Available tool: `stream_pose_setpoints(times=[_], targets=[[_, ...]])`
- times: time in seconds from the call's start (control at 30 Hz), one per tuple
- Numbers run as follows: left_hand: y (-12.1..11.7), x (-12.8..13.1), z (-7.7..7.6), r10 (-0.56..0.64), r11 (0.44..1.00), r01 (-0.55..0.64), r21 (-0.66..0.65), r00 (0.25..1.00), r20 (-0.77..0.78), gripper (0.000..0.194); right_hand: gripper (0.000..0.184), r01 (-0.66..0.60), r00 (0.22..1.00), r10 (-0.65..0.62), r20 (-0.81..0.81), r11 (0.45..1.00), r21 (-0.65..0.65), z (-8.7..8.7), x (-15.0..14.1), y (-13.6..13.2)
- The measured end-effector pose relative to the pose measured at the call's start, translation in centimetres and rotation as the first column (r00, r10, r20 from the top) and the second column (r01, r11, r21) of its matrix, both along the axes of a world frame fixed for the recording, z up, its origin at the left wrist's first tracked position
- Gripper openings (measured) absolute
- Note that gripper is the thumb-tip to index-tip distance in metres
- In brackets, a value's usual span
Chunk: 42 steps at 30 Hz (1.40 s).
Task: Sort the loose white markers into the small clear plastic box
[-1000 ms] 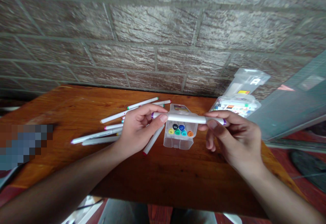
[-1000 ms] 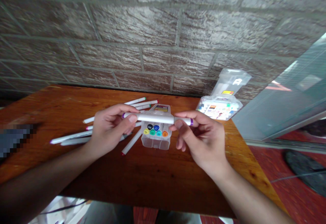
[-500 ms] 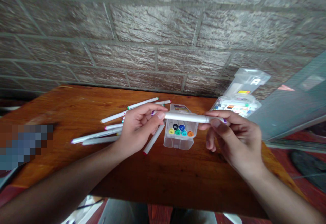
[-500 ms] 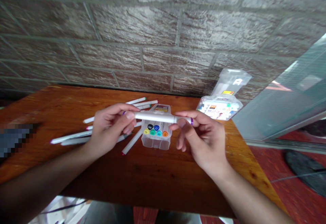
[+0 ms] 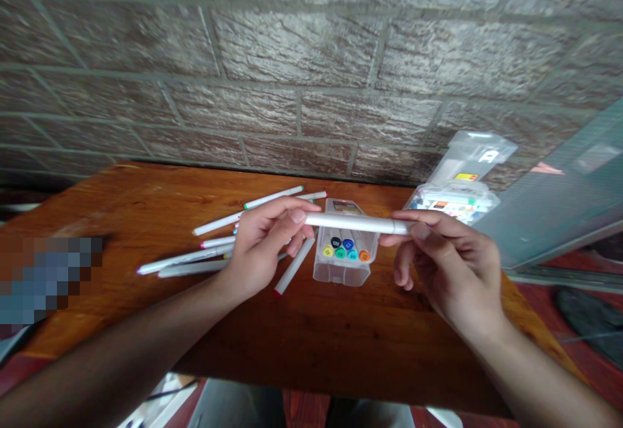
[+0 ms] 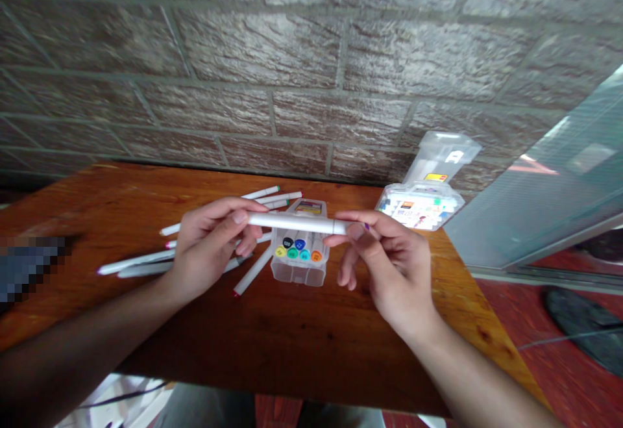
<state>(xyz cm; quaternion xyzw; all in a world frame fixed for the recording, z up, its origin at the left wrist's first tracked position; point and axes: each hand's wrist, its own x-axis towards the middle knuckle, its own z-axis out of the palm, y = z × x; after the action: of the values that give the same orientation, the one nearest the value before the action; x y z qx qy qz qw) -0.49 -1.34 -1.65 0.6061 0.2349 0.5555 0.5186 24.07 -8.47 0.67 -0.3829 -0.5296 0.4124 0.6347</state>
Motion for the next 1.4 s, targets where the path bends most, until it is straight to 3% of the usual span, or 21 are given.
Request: stream_pose_setpoints(times=[0.43,1.4], targets=[[0.16,0.08,-0.05,-0.042,0.999,0.044,-0.016,0.995,0.092,0.022,0.020,-0.033,0.996,0.032,-0.078,0.999,-0.015,0.11,-0.09,0.05],[0.06,0.19,0.21,-0.045,0.998,0.050,-0.031,0.989,0.139,0.022,0.028,-0.081,0.990,0.079,-0.118,0.997,-0.007,0.00,0.03,0.05]])
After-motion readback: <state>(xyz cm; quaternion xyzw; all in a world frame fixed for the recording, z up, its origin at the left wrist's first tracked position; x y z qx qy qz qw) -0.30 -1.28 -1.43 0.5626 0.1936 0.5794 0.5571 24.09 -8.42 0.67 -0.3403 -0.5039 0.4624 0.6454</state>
